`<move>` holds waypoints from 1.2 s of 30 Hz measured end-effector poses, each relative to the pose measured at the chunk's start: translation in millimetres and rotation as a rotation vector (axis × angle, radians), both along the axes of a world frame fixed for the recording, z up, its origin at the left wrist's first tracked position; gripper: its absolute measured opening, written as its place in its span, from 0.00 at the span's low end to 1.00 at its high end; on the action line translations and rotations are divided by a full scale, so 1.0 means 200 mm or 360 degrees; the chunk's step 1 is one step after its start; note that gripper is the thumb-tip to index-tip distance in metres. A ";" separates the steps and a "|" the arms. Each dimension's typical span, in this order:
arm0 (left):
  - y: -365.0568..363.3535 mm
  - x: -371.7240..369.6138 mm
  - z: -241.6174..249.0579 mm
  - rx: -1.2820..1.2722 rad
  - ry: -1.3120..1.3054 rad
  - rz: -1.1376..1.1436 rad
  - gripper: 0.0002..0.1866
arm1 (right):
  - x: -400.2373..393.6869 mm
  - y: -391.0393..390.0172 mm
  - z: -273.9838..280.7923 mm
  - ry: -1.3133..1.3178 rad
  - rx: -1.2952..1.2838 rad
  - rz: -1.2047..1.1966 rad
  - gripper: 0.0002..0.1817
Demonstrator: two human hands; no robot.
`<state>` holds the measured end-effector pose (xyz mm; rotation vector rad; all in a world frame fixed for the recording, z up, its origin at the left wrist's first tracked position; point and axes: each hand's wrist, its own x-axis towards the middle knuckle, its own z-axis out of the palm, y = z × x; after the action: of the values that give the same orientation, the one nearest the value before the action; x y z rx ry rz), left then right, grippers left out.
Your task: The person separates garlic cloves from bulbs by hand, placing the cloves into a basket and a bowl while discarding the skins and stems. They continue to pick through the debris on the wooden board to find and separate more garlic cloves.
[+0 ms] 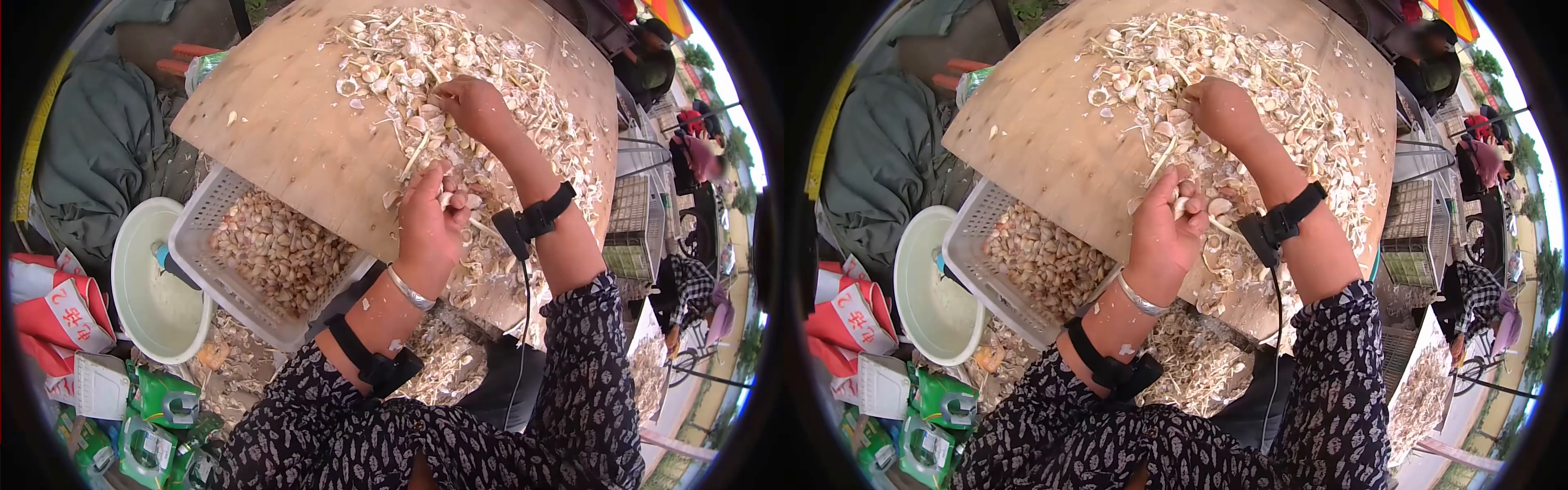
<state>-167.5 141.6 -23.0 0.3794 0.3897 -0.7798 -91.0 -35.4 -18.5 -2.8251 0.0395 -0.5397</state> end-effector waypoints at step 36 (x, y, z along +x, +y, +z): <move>-0.01 -0.16 0.01 -0.0063 -0.0162 -0.0044 0.06 | -1.06 1.17 1.03 -0.0052 0.1841 0.2077 0.11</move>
<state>-199.8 139.8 -20.4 0.3867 0.2737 -0.7908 -302.4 198.4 186.9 -1.2641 -1.0221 -0.1139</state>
